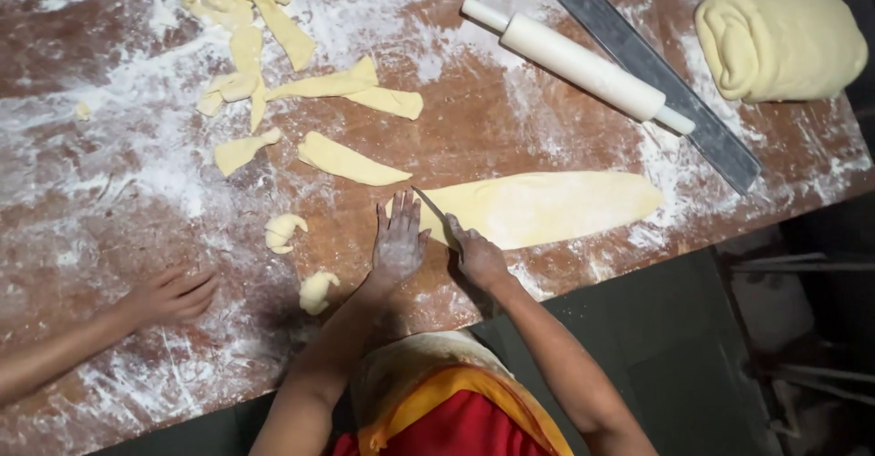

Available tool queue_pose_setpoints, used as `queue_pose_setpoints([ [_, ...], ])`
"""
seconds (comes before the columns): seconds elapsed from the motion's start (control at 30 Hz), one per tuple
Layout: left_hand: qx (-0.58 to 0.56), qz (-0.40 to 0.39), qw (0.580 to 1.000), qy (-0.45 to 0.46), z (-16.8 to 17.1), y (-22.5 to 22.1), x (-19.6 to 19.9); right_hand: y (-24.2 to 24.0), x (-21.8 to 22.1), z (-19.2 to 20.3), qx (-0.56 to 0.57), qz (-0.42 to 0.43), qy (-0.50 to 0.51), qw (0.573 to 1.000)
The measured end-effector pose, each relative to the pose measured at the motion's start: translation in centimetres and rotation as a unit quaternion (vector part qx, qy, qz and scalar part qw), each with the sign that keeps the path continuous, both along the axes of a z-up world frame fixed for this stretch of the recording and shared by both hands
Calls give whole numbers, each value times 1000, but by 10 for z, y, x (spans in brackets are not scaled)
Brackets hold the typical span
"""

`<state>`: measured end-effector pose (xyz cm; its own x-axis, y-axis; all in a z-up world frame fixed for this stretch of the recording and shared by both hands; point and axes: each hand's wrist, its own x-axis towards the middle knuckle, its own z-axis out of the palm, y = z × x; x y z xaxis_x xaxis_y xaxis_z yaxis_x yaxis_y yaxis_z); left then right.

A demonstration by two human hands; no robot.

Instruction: Rolling out pastry dough and cutting it into triangles using a knife and ruler to prepare croissants.

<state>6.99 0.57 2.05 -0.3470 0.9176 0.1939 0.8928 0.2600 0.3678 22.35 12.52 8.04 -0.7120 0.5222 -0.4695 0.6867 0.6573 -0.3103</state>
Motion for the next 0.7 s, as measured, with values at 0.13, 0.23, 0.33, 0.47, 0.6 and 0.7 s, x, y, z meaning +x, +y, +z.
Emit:
queue_pose_setpoints([
  [0.13,-33,13,999,30,-3,11,10,4,-3,4,-28,-17,-18,999],
  [0.23,-39,16,999,26,-11,14,9,12,1,-11,-18,5,-9,1000],
  [0.33,-48,21,998,41,-17,15,10,5,19,-17,-13,6,29,999],
  [0.47,-46,18,999,6,-28,14,10,-17,103,-1,-37,-20,-1,999],
  [0.6,67,108,990,-54,-58,12,-3,-65,221,6,22,-81,-4,996],
  [0.7,28,179,975,-128,-47,18,-27,-105,301,-8,38,-131,-29,990],
])
